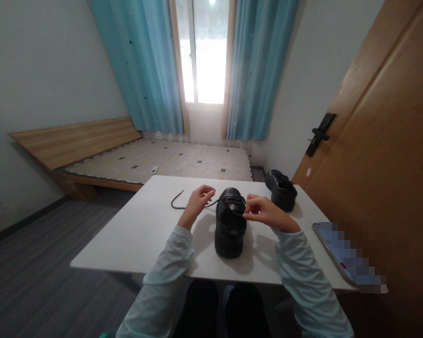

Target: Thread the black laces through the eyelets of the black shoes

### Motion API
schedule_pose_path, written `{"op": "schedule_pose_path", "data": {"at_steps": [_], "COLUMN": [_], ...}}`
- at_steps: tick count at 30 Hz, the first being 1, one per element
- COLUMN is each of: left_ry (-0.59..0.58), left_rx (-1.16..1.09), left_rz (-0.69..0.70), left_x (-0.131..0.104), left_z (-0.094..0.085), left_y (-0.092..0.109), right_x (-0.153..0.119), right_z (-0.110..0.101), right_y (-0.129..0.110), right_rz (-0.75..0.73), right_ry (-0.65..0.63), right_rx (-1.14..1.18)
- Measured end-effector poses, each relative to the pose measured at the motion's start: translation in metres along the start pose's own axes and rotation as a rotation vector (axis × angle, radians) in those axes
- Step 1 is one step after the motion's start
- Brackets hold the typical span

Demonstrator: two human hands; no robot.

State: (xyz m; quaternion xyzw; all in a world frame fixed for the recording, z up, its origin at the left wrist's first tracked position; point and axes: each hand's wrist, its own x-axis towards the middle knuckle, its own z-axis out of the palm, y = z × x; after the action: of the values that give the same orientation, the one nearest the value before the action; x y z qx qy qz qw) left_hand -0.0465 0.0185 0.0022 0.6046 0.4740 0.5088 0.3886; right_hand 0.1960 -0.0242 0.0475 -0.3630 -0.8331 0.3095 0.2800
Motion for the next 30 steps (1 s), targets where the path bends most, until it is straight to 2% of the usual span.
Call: {"op": "schedule_pose_path", "data": {"at_steps": [5,9,11,14,17,20,23,26,30], "left_ry": [0.188,0.246,0.288,0.371,0.42,0.391,0.301,0.22,0.225], "left_rx": [0.075,0.125,0.278,0.658,0.963,1.078,1.1,1.112,1.144], "left_rz": [-0.068,-0.083,-0.09,-0.122,-0.238,-0.382,-0.487,-0.511,-0.471], "left_x": [0.007,0.01,0.01,0.009,0.007,0.006,0.007,0.008,0.007], "left_z": [-0.013,-0.023,-0.028,-0.035,-0.041,-0.044,-0.045,-0.045,-0.044], "left_y": [-0.01,-0.014,-0.016,-0.021,-0.028,-0.036,-0.043,-0.047,-0.045], "right_x": [0.0,-0.001,-0.002,-0.002,-0.003,-0.003,-0.002,-0.001,0.0], "right_z": [-0.002,-0.002,-0.001,0.0,0.001,0.0,-0.001,-0.002,-0.002], "right_y": [0.003,0.004,0.005,0.007,0.009,0.011,0.01,0.01,0.008], "right_rz": [-0.011,-0.004,0.022,0.078,0.095,0.088,0.09,0.084,0.086], "right_ry": [-0.096,-0.137,-0.152,-0.162,-0.188,-0.181,-0.113,-0.03,0.062], "right_rx": [-0.021,-0.03,-0.032,-0.049,-0.041,-0.016,-0.021,-0.028,0.003]}}
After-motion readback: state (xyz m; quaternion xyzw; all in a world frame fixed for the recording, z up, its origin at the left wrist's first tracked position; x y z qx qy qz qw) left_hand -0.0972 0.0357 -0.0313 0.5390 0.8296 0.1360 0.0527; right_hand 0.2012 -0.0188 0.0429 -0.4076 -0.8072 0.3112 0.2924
